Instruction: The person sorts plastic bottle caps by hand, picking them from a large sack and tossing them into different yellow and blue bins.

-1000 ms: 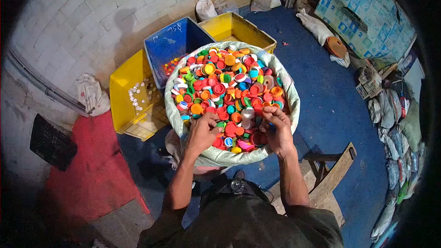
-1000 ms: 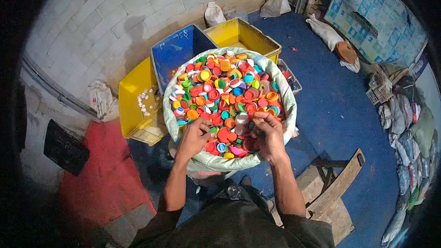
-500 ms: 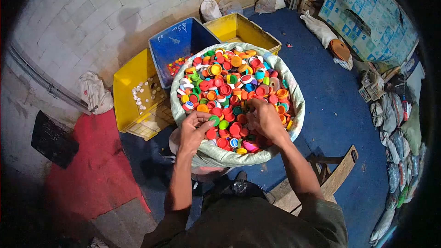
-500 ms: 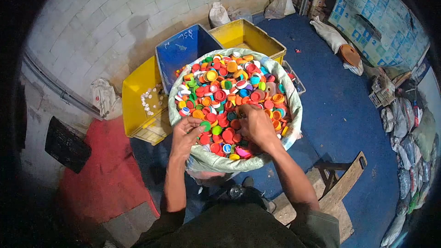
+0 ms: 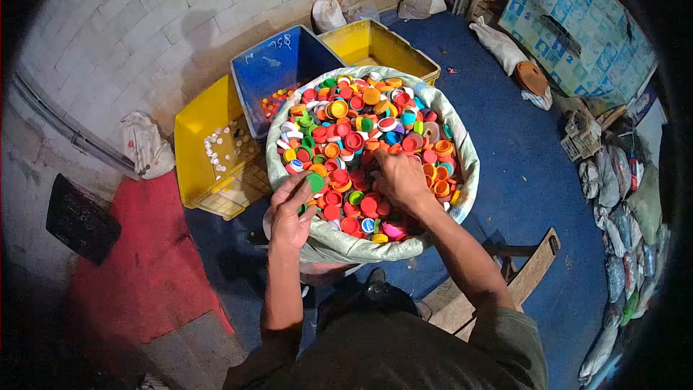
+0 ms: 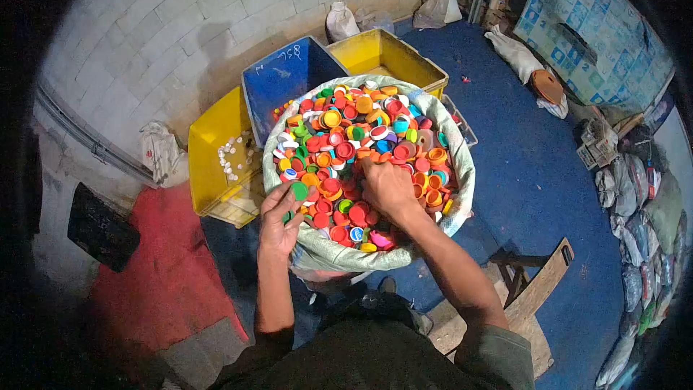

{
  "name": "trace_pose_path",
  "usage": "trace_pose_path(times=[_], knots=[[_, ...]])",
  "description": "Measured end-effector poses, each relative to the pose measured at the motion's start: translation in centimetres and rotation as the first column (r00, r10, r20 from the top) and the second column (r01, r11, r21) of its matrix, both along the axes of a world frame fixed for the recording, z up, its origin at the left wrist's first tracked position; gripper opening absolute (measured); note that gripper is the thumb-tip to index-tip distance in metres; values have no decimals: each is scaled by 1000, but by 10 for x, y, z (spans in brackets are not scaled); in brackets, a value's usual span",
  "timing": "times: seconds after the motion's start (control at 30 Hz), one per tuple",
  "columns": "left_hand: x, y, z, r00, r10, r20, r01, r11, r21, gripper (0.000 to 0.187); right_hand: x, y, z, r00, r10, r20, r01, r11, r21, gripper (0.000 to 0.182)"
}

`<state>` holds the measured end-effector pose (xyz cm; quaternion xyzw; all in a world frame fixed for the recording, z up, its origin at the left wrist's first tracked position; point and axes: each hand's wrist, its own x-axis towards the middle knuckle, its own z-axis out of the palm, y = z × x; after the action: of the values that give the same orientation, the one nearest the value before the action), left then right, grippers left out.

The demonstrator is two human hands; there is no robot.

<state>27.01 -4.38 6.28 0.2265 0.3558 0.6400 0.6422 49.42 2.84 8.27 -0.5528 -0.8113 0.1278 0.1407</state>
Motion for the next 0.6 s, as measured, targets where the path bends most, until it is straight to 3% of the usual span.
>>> trace_pose_path(times=[0.27, 0.37, 0.4, 0.5, 0.6], knots=[[4, -4, -7, 968, -2, 253, 6, 1000, -14, 22, 2, 5, -9, 983, -48, -175, 41, 998, -44, 31], [7, -6, -9, 963, -35, 267, 39, 999, -11, 21, 13, 7, -16, 892, -20, -451, 29, 999, 13, 36], [10, -8, -4, 960, -50, 276, 57, 998, -16, 22, 12, 6, -15, 797, -54, -601, 60, 998, -10, 33], [23, -10, 12, 935, -53, 352, 96, 990, -105, 24, 23, -3, 2, 562, -355, -747, 50, 916, -398, 30], [42, -12, 16, 901, -95, 424, 130, 990, -56, 28, 39, -10, 1, 56, -557, -829, -169, 813, -557, 22]])
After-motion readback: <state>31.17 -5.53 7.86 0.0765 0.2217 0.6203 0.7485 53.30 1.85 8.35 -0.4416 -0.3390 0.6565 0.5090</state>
